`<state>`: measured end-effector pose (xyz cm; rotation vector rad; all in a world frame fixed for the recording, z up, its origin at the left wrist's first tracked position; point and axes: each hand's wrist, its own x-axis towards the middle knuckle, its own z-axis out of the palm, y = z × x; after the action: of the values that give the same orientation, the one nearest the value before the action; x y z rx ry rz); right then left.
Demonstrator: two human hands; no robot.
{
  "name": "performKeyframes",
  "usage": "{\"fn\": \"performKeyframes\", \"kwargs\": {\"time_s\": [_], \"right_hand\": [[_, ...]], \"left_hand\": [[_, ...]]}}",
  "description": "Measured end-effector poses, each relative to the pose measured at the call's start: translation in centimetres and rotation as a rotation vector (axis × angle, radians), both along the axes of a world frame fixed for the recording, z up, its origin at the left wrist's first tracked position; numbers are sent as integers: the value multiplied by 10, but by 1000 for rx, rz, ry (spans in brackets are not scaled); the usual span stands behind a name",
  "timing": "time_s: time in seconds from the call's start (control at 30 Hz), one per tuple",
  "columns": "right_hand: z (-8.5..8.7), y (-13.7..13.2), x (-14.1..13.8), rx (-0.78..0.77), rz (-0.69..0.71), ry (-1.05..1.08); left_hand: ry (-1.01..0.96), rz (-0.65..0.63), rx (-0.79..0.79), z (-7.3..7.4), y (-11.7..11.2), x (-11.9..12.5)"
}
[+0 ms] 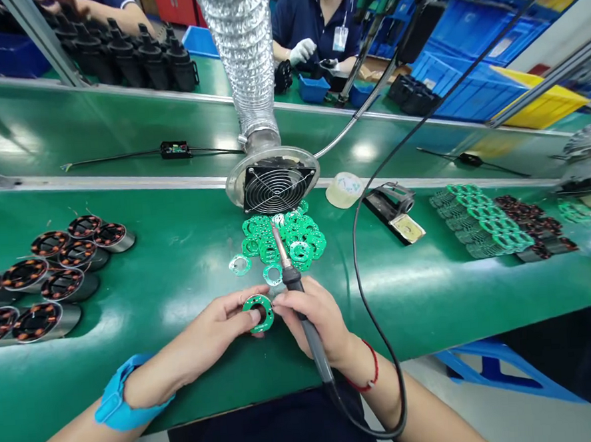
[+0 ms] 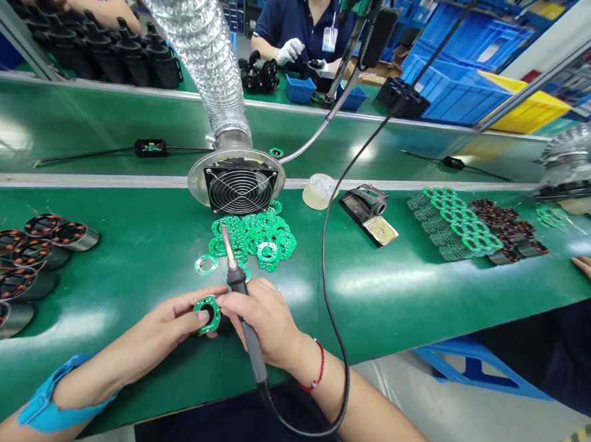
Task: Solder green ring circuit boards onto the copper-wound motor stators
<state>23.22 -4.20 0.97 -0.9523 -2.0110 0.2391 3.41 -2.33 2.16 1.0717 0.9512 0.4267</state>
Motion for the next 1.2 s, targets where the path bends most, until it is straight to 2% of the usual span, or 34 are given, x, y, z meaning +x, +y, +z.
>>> {"fn": "performKeyframes", "kwargs": {"time_s": [0.1, 0.2, 0.27, 0.33, 0.4, 0.47, 0.53, 0.6, 0.67, 0.77, 0.83, 0.87, 0.93, 1.0, 1.2], "right_hand": [[2, 1, -1, 22, -1, -79], [6, 1, -4, -44, -5, -78], [10, -1, -9, -247, 20, 66], [13, -3, -14, -549, 85, 368], [15, -6, -21, -846, 182, 731], [14, -8, -27, -1044, 257, 1014], [11, -9, -32, -1106, 269, 1130], [7, -10, -34, -1034, 208, 1082], [1, -10, -33, -869, 114, 894], [-7, -9, -26, -513, -27, 503], [-9, -9, -22, -325, -17, 317], [-9, -9, -21, -285, 28, 266], [-9, -9, -21, -287, 148, 237], [-10, -7, -23, -300, 203, 259], [-9, -4, -27, -194, 104, 263]], "left_hand": [[141, 75, 294, -4, -2, -1], [350, 145, 763, -10, -7, -4], [480, 164, 1127, -13, -9, -7], [551, 172, 1420, -13, -11, -9], [576, 187, 1572, -10, -13, -10], [566, 238, 1603, -6, -15, -10], [527, 299, 1531, -3, -17, -9], [464, 337, 1337, -3, -19, -7], [363, 330, 1016, -4, -17, -6], [152, 321, 467, -6, -11, -3], [32, 317, 203, -5, -6, -1], [-9, 308, 117, -3, -4, -1], [-60, 282, 7, 0, -3, 0], [-91, 273, -59, 4, -4, 0], [-232, 153, -237, 9, -7, 0]]}}
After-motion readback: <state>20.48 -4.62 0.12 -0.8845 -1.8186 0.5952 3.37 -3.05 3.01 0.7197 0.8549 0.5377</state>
